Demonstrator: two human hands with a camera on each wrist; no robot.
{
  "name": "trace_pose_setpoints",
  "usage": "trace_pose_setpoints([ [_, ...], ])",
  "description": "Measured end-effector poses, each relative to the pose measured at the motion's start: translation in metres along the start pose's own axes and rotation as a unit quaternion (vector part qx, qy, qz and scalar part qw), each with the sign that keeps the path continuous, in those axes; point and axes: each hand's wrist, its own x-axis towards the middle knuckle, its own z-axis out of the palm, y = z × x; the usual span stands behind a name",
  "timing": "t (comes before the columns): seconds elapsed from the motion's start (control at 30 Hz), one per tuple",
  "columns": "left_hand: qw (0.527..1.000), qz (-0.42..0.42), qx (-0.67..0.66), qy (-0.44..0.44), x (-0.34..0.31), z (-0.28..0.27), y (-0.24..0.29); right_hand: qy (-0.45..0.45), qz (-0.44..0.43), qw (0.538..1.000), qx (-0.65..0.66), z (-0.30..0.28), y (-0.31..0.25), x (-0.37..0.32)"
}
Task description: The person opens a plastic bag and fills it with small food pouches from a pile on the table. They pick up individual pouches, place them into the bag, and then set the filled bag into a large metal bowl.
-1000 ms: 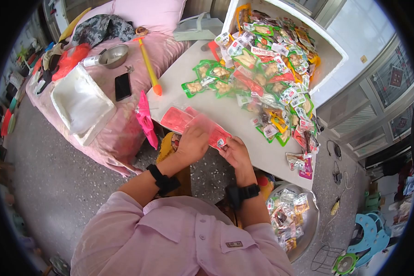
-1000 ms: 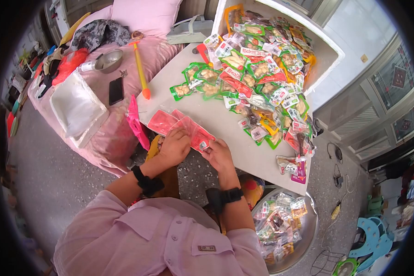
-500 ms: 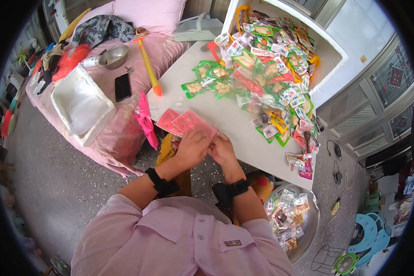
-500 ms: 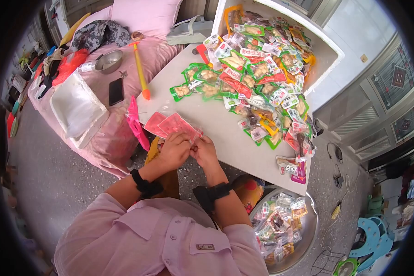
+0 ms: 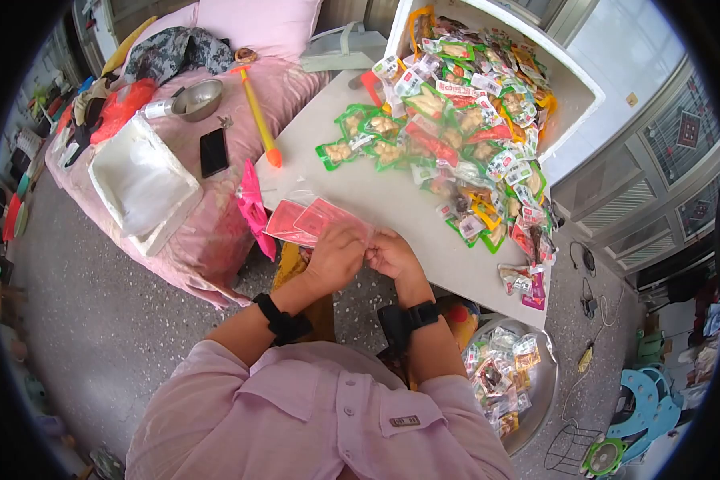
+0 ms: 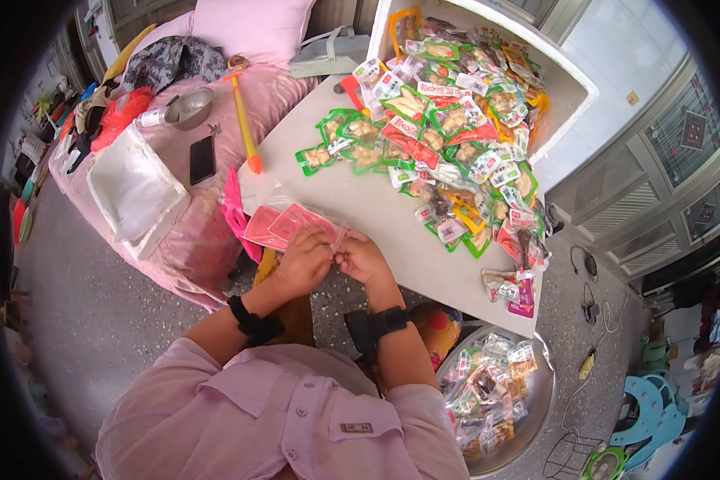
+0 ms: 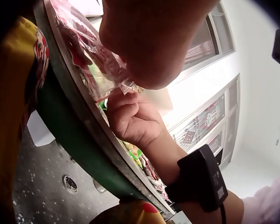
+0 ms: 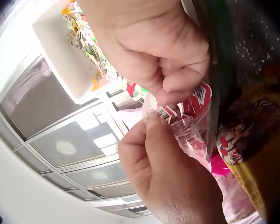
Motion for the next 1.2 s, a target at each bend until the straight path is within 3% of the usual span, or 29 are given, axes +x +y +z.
trace_pose_setpoints([
  [0.1, 1.000, -0.011, 0.009, 0.003, 0.002, 0.001, 0.003, 0.038, -0.086, 0.988, 0.119, 0.003, 0.010, 0.010],
  [0.2, 1.000, -0.016, 0.016, 0.000, 0.002, 0.001, 0.001, 0.101, -0.151, 0.977, 0.109, 0.017, 0.022, 0.016],
  [0.3, 1.000, -0.015, 0.019, -0.007, -0.001, 0.000, 0.001, 0.105, -0.139, 0.980, 0.096, 0.029, 0.022, 0.011],
  [0.4, 1.000, -0.015, 0.003, -0.007, -0.005, 0.004, 0.001, 0.079, -0.162, 0.970, 0.164, 0.025, 0.011, 0.016],
  [0.5, 1.000, -0.014, 0.011, -0.002, -0.007, 0.002, 0.001, 0.066, -0.104, 0.990, 0.073, 0.017, 0.017, 0.010],
  [0.53, 1.000, -0.015, 0.017, 0.000, -0.008, 0.002, 0.001, 0.122, -0.133, 0.983, -0.030, 0.014, 0.013, 0.008],
  [0.6, 1.000, -0.013, 0.025, 0.002, -0.010, 0.002, 0.000, 0.230, -0.180, 0.928, -0.231, 0.010, 0.006, 0.004],
  [0.63, 1.000, -0.011, 0.029, 0.002, -0.011, 0.002, 0.000, 0.264, -0.273, 0.850, -0.364, 0.006, 0.005, 0.004],
  [0.7, 0.999, -0.008, 0.031, 0.004, -0.012, 0.003, 0.001, 0.303, -0.431, 0.612, -0.590, -0.002, 0.003, 0.008],
  [0.8, 0.999, 0.002, 0.044, -0.001, -0.013, 0.003, 0.002, 0.167, -0.426, 0.612, -0.645, -0.015, 0.000, 0.018],
  [0.9, 0.998, -0.007, 0.067, -0.006, -0.013, -0.001, 0.008, 0.187, -0.316, 0.675, -0.640, -0.016, -0.006, 0.017],
  [1.03, 0.990, 0.015, 0.132, -0.051, -0.027, -0.005, 0.017, 0.211, -0.364, 0.711, -0.564, -0.018, -0.006, 0.008],
  [1.2, 0.979, 0.085, 0.165, -0.086, -0.037, -0.006, 0.012, 0.229, -0.362, 0.751, -0.503, -0.008, -0.030, -0.026],
])
